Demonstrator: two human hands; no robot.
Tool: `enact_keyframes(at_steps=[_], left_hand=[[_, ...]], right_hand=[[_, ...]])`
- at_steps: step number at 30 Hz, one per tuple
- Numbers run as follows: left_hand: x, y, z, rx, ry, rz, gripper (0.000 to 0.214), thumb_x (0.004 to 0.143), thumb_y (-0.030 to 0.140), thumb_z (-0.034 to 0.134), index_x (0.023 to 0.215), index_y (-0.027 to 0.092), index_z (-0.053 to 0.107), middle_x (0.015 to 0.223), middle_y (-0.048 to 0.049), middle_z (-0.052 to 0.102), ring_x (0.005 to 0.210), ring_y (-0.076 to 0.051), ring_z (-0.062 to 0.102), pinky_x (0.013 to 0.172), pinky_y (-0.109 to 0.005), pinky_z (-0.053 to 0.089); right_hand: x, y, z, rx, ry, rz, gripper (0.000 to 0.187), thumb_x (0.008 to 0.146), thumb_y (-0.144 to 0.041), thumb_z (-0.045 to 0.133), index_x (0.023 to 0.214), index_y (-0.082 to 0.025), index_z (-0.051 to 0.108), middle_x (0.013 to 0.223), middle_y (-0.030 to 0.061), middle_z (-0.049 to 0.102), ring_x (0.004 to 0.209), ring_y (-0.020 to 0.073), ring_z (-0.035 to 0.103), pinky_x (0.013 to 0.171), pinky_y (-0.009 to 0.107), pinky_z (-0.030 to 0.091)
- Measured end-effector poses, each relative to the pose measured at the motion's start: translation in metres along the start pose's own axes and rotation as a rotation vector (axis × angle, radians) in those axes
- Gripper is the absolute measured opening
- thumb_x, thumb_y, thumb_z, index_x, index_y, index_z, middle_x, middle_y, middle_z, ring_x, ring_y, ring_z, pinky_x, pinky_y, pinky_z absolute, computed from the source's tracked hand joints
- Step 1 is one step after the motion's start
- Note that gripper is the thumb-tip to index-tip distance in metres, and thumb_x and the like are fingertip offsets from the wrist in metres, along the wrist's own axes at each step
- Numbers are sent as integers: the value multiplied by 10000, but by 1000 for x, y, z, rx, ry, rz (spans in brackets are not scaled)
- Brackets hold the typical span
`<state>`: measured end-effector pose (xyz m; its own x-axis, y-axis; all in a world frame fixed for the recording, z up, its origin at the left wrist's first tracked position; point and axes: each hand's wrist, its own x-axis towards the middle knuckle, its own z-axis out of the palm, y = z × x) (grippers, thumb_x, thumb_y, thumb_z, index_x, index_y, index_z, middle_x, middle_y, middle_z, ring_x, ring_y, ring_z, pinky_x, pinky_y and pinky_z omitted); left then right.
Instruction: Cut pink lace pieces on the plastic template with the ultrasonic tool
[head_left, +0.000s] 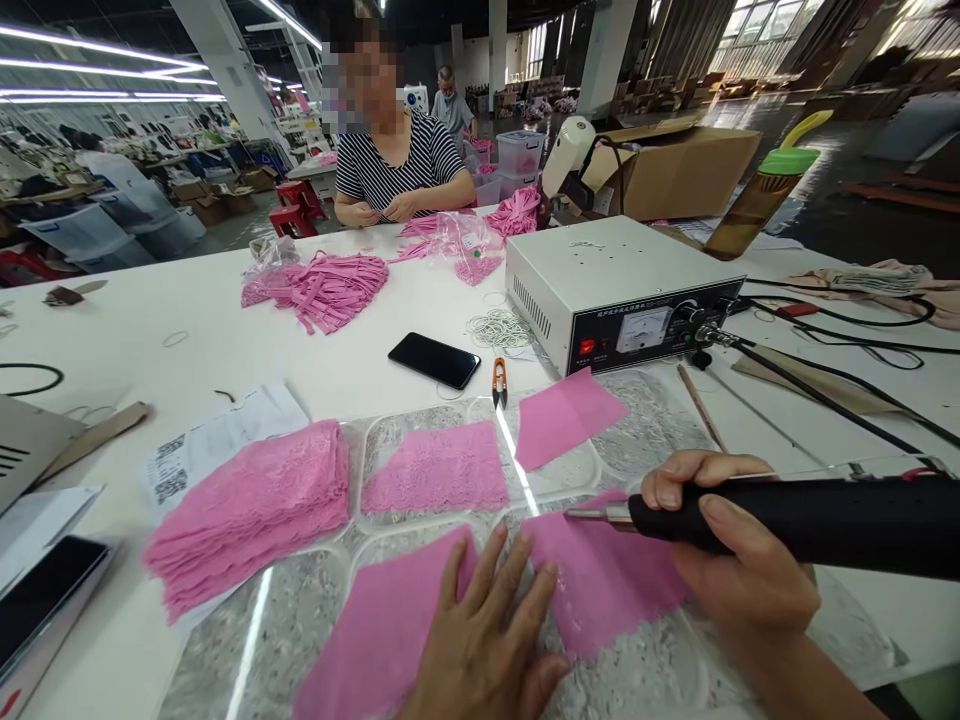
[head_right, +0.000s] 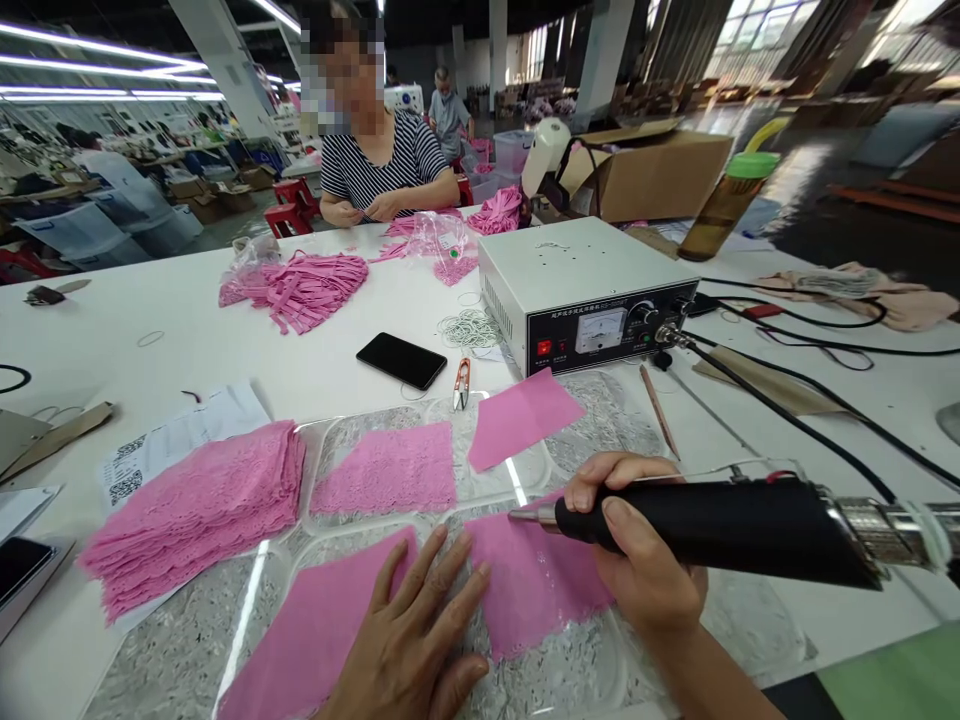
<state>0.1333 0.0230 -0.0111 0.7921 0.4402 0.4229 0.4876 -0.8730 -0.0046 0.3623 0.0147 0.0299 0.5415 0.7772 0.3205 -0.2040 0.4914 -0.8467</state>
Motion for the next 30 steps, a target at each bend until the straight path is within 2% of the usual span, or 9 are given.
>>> enact_keyframes(at_steps=[5,10,12,17,26,30], left_hand=[[1,-4,4,74,58,38,438,971,443,410,1301,186,541,1377,-98,522,1367,-287,351,1150,-505,135],[0,-6,8,93,91,68,434,974,432,401,1283,176,566,1377,-110,517,1349,-305,377,1150,-524,110],[-1,-6,8,92,99,70,424,966,433,420,1275,187,575,1378,-109,515,1348,-306,380,1150,-527,108],[-1,-6,8,112,72,78,426,961,449,433,1274,200,579,1368,-93,531,1400,-302,288,1159,-541,34],[1,-8,5,80,67,81,416,954,467,457,1248,214,605,1316,-79,580,1451,-270,152,1170,-512,-9],[1,-9,7,65,82,72,411,958,482,445,1242,234,609,1293,-50,602,1450,-248,163,1179,-485,1]], right_hand=[[4,0,2,14,15,5,58,741,-216,638,782,-218,597,760,4,564,589,128,520,568,295,492],[16,-10,-11,29,193,-23,71,674,-197,620,743,-213,610,740,-3,555,574,123,494,550,283,472],[18,-13,-17,16,222,-40,80,659,-188,617,735,-213,614,730,-4,552,576,124,492,548,279,469],[14,-11,-19,-13,177,-32,56,693,-197,624,743,-216,608,739,-2,558,574,119,496,557,283,479],[14,-7,-15,-20,150,-24,74,695,-216,649,743,-213,592,733,-6,553,581,123,504,561,285,490],[13,-7,-14,-26,119,-30,75,705,-226,658,746,-216,596,733,-4,558,588,125,512,563,286,494]])
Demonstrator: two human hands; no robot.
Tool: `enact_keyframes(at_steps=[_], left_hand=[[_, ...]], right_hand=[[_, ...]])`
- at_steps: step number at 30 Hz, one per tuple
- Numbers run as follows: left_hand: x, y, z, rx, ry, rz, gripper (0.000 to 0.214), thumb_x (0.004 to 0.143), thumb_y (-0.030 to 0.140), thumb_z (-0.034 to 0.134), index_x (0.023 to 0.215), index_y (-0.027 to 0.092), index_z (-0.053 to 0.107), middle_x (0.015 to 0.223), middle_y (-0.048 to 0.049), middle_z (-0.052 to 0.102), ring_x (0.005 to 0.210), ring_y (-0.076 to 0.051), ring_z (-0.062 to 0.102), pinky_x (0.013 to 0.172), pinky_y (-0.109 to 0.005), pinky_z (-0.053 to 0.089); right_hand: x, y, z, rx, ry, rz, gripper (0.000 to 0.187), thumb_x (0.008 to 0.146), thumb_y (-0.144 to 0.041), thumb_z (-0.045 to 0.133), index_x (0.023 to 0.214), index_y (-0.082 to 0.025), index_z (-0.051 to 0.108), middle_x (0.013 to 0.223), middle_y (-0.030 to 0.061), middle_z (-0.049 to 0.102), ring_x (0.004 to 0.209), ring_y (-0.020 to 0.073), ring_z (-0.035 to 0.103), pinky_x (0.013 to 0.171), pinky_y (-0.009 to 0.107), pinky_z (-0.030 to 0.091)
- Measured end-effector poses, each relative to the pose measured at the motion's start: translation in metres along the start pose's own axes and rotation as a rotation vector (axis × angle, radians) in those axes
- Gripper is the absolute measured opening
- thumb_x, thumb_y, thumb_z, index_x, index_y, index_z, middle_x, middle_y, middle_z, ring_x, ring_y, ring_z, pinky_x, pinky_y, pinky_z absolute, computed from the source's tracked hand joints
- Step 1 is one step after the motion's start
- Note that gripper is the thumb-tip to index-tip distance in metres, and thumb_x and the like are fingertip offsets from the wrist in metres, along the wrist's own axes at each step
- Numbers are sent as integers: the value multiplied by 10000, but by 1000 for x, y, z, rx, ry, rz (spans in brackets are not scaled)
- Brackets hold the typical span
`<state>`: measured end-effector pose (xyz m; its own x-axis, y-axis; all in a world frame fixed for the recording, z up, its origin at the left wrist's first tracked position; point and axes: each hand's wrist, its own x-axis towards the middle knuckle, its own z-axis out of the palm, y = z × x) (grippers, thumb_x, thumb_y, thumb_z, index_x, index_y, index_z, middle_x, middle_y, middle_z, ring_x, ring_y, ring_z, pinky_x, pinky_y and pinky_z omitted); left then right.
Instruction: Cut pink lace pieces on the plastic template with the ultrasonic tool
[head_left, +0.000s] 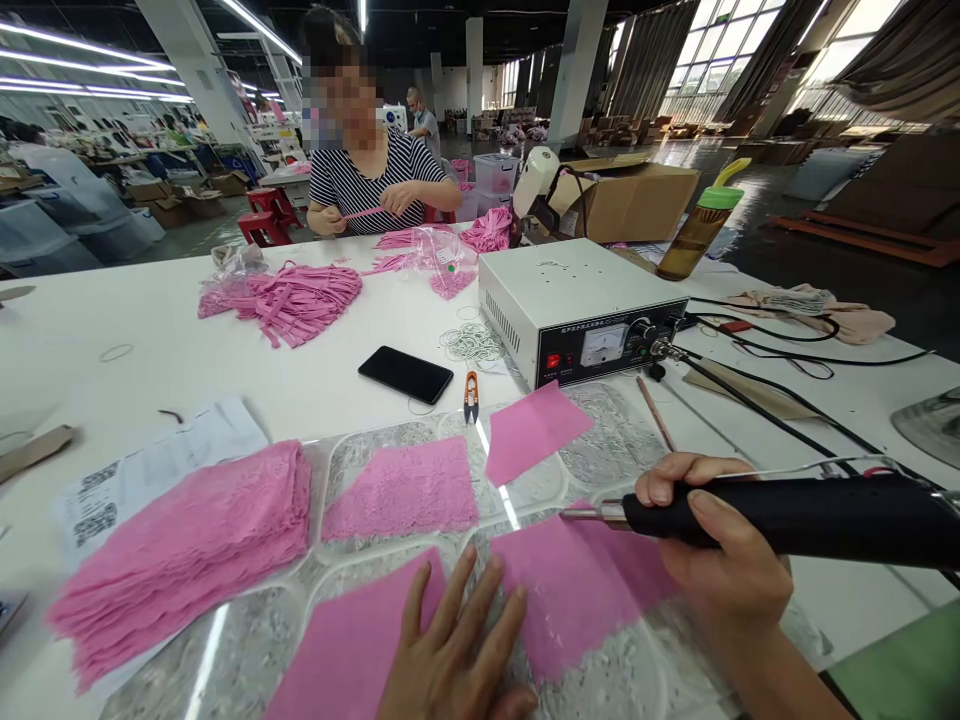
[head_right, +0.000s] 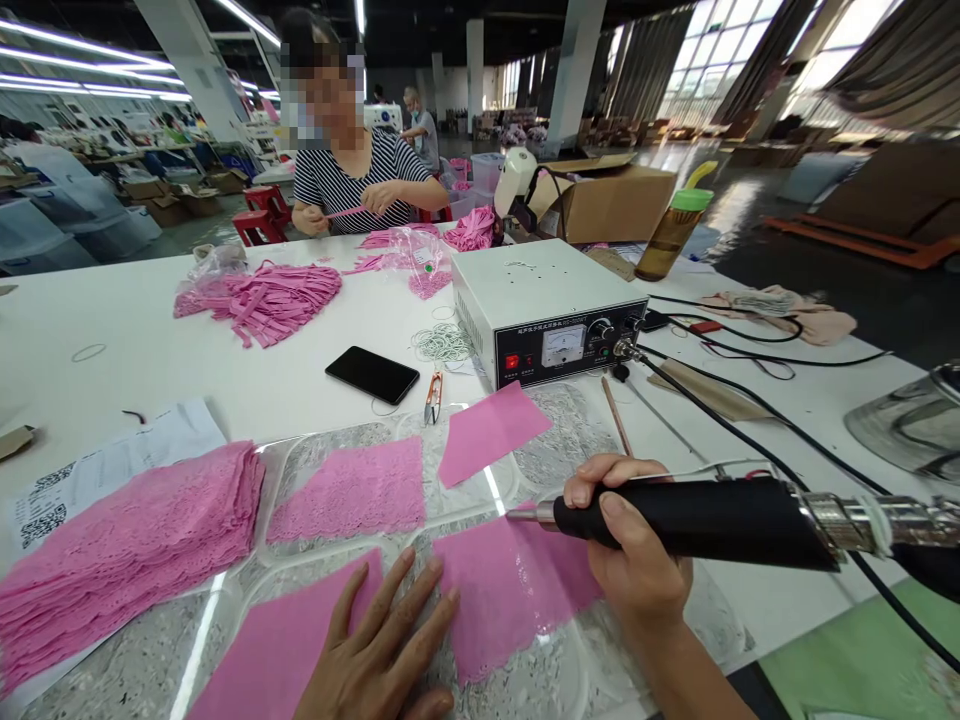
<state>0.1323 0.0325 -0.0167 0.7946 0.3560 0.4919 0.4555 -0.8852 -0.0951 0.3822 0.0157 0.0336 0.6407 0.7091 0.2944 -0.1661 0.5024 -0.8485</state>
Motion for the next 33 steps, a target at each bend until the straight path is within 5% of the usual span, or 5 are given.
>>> enact_keyframes(at_steps=[11,17,24,29,33], left_hand=[[-3,-4,1,22,-2,29,400,959,470,449,1258,248,597,1320,-41,584,1442,-248,195,1183,-477,23],[-9,-5,5,30,-13,1,472,935,552,456,1309,279,552,1341,-50,566,1398,-253,314,1178,-464,109],[-10,-7,7,94,-39,70,506,930,585,436,1313,273,548,1344,-52,563,1396,-264,314,1179,-487,41],[-16,-10,1,42,-45,44,456,959,542,407,1305,280,543,1241,-56,631,1299,-234,466,1155,-438,201],[7,-19,-24,-173,-25,31,218,968,266,488,1124,213,629,994,-39,691,1060,-169,619,1008,-315,409]], right_hand=[[13,-8,-16,16,197,-67,60,640,-175,619,691,-206,610,717,6,540,587,129,488,552,280,460],[12,-4,-18,-4,189,-61,78,633,-201,634,707,-211,610,713,-2,570,559,126,487,542,294,461],[11,-2,-19,10,120,-73,72,664,-190,617,734,-208,610,719,0,582,555,120,494,533,278,456],[10,-4,-21,17,107,-71,80,675,-188,625,750,-210,607,728,3,573,565,126,493,550,287,473],[6,-7,-24,34,99,-54,96,692,-176,607,778,-220,607,748,4,567,569,129,490,553,290,480]])
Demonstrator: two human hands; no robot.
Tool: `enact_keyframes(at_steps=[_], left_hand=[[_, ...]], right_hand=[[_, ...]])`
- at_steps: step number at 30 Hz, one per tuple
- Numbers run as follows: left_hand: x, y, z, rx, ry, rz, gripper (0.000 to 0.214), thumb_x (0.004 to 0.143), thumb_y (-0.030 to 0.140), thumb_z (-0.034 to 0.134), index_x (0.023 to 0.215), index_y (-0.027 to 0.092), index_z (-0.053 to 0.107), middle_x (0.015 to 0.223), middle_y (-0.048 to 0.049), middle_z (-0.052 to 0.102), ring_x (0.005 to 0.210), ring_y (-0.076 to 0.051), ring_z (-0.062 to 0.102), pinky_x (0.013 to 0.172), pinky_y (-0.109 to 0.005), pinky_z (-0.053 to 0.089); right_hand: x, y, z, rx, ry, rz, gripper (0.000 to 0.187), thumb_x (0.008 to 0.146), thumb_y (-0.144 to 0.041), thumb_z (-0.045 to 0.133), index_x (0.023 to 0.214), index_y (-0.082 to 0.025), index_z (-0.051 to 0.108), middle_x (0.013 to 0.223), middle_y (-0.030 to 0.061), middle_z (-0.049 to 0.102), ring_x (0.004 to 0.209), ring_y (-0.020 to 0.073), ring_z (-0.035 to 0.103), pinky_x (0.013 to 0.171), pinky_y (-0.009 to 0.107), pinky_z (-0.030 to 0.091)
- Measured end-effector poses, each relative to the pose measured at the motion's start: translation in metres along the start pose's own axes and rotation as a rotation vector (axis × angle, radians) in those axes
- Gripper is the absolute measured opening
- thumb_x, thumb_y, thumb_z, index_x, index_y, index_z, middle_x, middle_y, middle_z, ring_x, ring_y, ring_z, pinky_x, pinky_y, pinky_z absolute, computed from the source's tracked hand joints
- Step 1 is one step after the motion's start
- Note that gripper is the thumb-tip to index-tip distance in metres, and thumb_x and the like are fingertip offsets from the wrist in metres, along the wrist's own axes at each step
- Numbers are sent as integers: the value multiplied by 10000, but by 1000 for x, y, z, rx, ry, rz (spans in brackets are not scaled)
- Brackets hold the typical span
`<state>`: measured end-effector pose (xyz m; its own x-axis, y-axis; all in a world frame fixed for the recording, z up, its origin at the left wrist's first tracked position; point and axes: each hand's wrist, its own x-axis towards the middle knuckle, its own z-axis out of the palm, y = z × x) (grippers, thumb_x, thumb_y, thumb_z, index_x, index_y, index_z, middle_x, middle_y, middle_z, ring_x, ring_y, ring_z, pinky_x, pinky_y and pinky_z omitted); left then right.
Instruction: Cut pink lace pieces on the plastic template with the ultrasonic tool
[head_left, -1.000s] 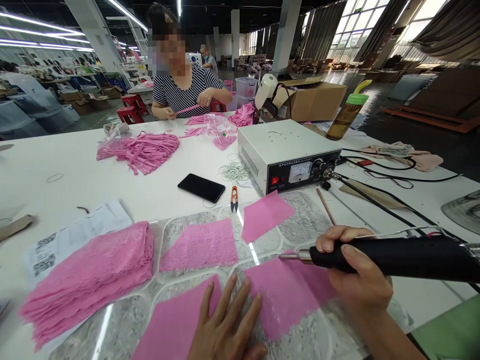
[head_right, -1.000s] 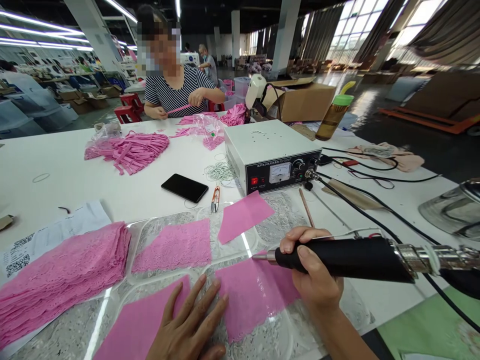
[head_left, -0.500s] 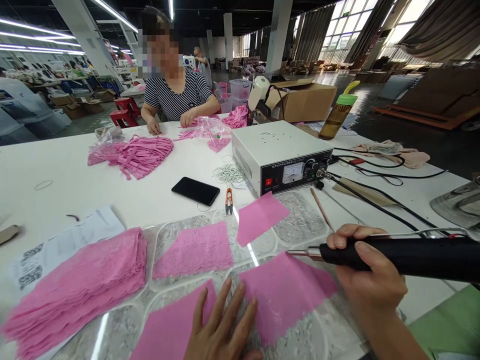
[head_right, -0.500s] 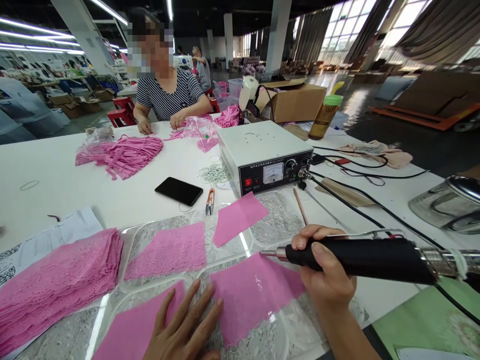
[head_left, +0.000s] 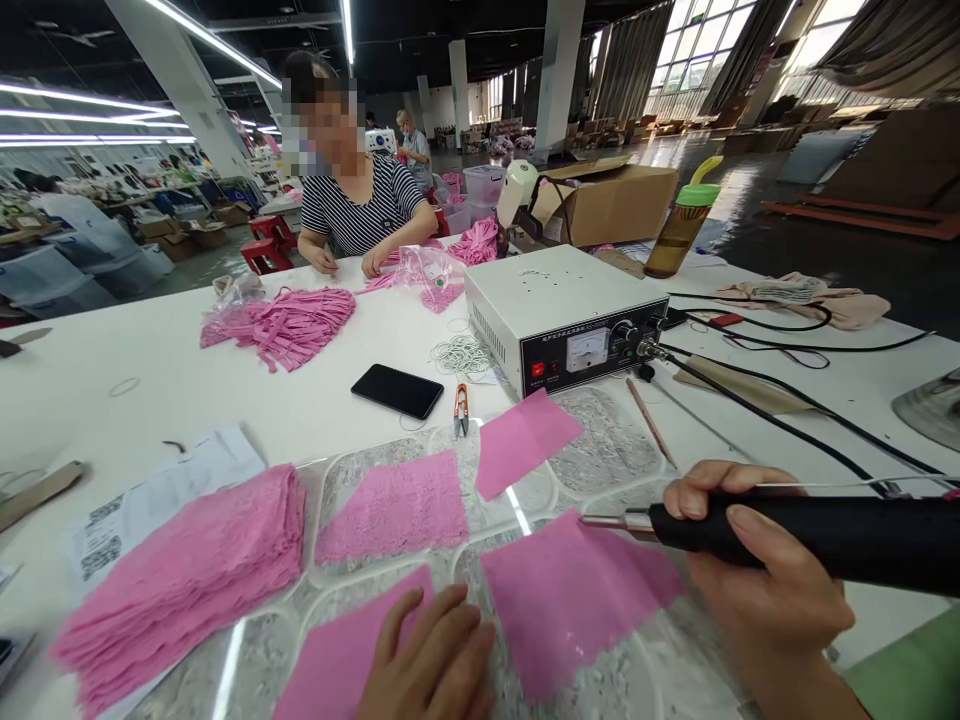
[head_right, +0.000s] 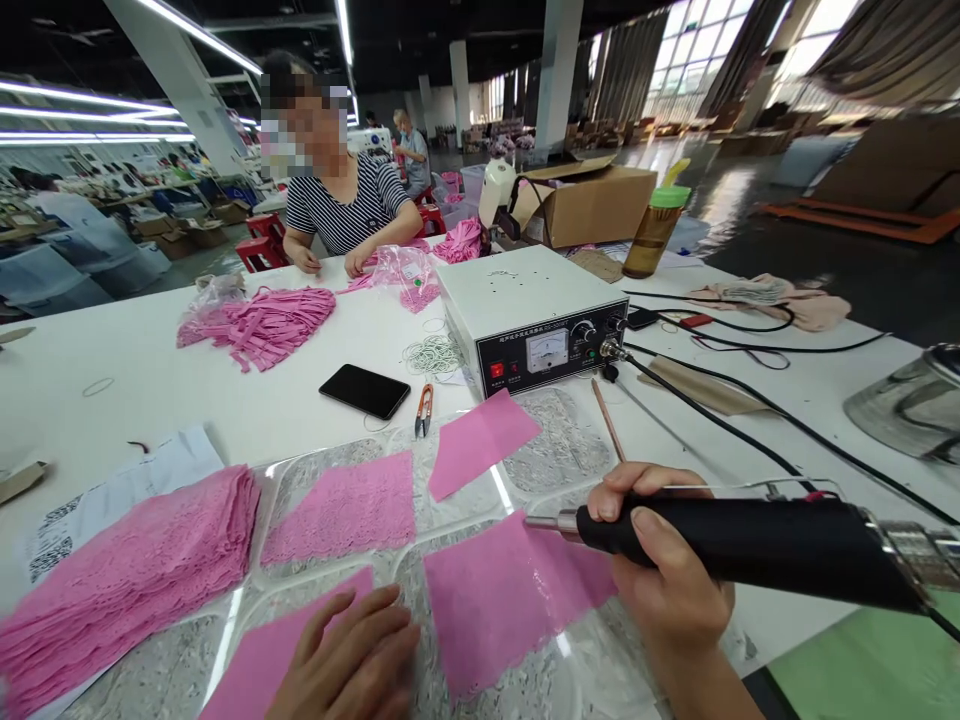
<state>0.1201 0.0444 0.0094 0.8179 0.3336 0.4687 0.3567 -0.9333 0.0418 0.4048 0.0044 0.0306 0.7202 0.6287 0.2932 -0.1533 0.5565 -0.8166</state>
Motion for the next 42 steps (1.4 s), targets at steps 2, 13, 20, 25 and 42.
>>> enact_keyframes(at_steps=[2,13,20,25,42], left_hand=[[26,-3,-9,-196,-72,-92,188,961,185,457,993,182,642,892,-43,663,928,-158,629,849,-285,488],[135,-14,69,-316,-181,-101,135,875,182,629,945,254,720,862,-13,605,844,-158,570,793,-328,429],[136,-13,73,-274,-140,-12,171,920,179,544,800,197,664,916,-19,604,895,-149,550,849,-342,367],[135,-15,71,-237,-73,9,195,927,101,431,818,161,581,972,-49,608,940,-161,541,876,-359,364],[95,-14,44,-134,-104,64,267,928,135,435,1140,208,579,1110,-93,600,1024,-220,554,932,-467,339]], right_hand=[[-2,1,-2,3,-22,-1,95,699,-184,615,787,-220,609,757,8,570,574,131,497,560,296,487],[-6,5,-13,-7,-121,-25,81,809,-246,657,874,-245,609,797,23,565,633,156,542,609,340,511],[-8,2,-11,-43,-129,-22,94,831,-275,664,886,-243,595,793,28,557,650,159,538,599,320,510],[-8,1,-11,-52,-142,-18,83,854,-272,636,909,-248,580,823,23,557,671,152,541,628,317,507],[-5,9,-6,-12,-93,-61,97,809,-216,625,899,-244,603,823,23,559,639,151,521,613,333,517]])
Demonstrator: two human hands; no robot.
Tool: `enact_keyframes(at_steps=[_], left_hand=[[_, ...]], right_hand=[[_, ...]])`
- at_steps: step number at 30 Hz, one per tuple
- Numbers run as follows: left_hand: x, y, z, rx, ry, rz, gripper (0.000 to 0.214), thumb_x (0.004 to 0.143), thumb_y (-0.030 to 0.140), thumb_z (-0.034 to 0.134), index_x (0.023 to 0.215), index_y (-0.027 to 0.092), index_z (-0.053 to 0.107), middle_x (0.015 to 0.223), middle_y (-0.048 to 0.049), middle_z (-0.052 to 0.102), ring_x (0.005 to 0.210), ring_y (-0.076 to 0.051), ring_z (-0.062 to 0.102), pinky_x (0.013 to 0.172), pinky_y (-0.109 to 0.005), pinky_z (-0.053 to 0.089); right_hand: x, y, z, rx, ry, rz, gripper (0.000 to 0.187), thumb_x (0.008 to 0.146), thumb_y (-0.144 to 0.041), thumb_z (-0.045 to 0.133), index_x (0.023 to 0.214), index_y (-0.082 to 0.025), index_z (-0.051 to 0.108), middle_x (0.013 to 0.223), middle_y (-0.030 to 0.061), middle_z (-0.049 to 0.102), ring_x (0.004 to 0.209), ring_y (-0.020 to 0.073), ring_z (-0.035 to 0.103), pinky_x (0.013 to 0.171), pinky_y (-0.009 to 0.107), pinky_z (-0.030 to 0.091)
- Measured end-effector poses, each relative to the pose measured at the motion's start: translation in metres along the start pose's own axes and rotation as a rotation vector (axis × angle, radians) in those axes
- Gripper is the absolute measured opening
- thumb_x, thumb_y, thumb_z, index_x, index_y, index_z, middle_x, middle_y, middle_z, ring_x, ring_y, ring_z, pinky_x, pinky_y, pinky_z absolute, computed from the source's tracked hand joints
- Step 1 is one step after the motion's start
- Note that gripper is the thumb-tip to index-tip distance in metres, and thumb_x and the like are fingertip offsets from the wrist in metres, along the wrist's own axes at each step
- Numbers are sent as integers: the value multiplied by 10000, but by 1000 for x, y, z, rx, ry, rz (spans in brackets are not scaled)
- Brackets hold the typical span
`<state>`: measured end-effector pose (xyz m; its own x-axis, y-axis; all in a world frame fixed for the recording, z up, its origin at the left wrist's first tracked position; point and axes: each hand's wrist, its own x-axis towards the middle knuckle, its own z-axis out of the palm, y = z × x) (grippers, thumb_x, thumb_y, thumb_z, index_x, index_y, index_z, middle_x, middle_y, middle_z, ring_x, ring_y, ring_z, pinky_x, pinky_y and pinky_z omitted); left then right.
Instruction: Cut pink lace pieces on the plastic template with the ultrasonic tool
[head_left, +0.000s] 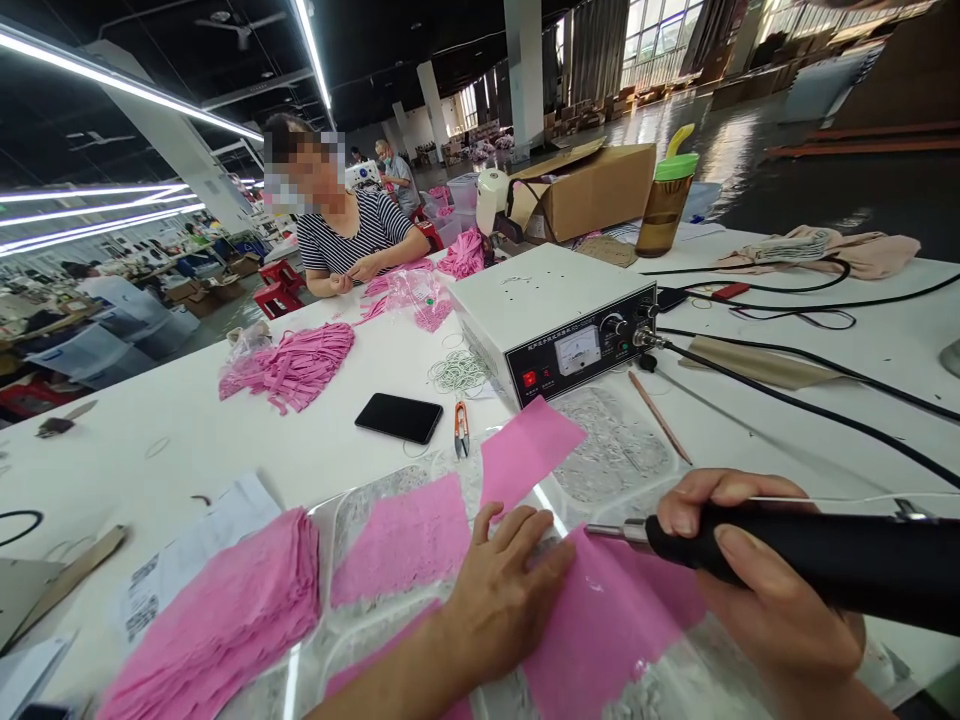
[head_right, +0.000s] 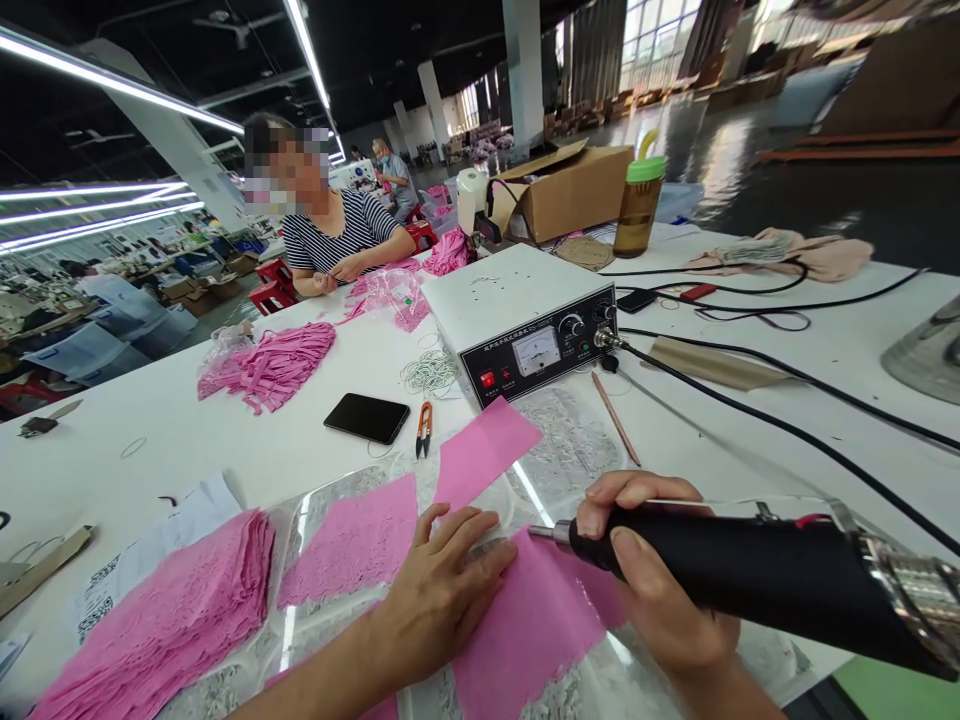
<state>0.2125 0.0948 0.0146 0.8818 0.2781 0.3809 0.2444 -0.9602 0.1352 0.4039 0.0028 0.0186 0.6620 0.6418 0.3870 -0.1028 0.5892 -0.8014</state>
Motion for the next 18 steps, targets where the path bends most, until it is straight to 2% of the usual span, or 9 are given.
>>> enact_keyframes(at_steps=[12,18], left_hand=[[-4,1,5,20,22,-10,223,921,143,448,1093,191,581,1107,-94,596,1003,-212,556,943,-455,366],[-3,1,4,17,3,-6,230,924,141,438,1100,192,577,1124,-102,594,1017,-216,556,940,-456,372]], right_hand=[[4,0,5,-29,43,-19,113,751,-188,623,852,-238,614,782,18,572,590,145,494,555,329,503],[3,0,2,-34,-17,-16,97,781,-205,642,863,-247,610,808,13,580,612,147,509,580,333,513]])
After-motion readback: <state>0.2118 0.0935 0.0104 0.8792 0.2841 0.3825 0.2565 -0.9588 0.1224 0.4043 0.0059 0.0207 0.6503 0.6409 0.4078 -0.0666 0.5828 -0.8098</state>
